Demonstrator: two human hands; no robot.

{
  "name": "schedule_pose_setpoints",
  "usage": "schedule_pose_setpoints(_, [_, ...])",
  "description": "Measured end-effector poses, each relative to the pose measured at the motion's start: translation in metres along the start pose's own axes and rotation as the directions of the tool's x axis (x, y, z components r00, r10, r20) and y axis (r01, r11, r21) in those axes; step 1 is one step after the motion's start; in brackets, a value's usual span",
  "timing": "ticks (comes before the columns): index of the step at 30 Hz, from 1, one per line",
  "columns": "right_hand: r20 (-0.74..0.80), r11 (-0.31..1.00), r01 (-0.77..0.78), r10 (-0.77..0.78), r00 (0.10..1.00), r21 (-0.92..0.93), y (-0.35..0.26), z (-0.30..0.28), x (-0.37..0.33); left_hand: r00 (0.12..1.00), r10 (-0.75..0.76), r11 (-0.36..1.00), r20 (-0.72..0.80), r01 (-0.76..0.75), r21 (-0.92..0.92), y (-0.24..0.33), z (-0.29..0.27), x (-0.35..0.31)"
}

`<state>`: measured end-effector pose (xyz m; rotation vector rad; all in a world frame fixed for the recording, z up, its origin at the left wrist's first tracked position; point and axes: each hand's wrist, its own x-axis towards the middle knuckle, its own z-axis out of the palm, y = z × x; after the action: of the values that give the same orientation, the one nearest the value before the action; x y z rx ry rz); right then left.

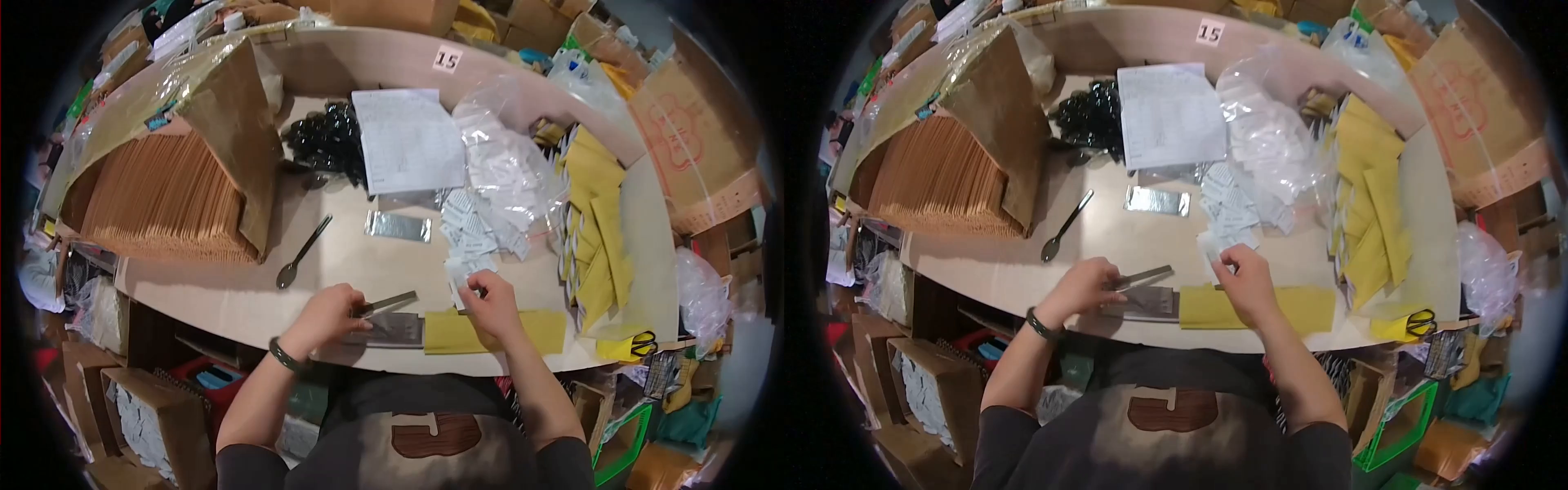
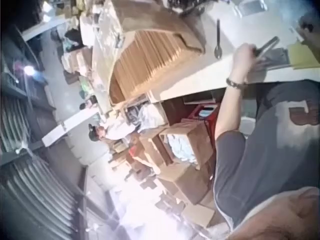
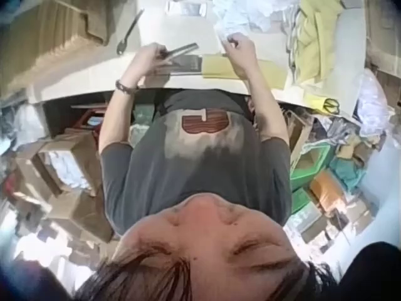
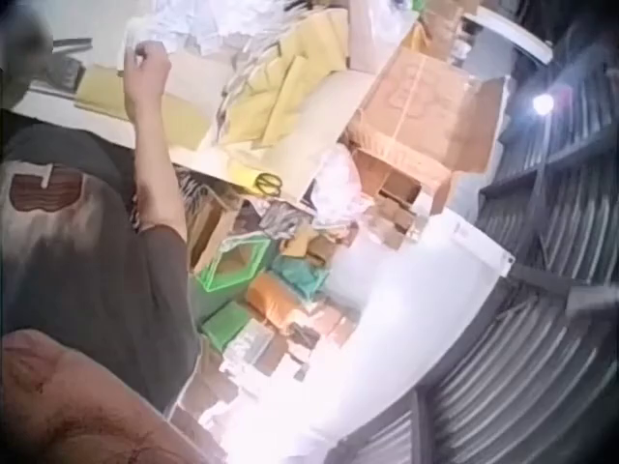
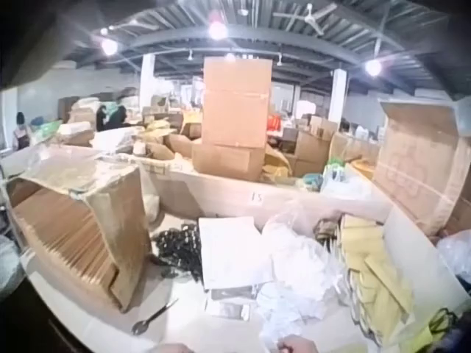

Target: Packaging small items into silver pouches and placing them into yellow padded envelopes at a factory station.

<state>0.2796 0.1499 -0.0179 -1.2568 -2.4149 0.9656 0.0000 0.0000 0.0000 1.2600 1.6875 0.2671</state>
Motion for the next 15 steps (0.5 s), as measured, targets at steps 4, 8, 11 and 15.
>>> schedule_pose_setpoints(4, [0.126, 0.776, -0.137, 0.074, 0.989, 0.616, -0.026, 0.02, -0.005, 0.797, 0.215, 0.976, -0.564, -0.192, 0.101, -0.005, 0.045, -0.018])
schedule_pose_setpoints(8, [0.087, 0.888, 0.23, -0.286, 0.954, 0.399, -0.05, 0.072, -0.021, 0.645, 0.051, 0.944, -0.762, -0.28, -0.174, -0.028, 0.054, -0.025])
schedule_pose_setpoints(11, [0.081, 0.75, 0.661, -0.659, 0.748, -0.003, -0.049, 0.089, -0.027, 0.565, 0.006, 0.91, -0.825, -0.346, -0.23, -0.027, 0.06, -0.033])
schedule_pose_setpoints(15, [-0.035, 0.711, 0.674, -0.693, 0.72, -0.201, -0.048, 0.074, -0.038, 0.581, 0.102, 0.934, -0.807, -0.336, -0.124, -0.022, 0.072, -0.049])
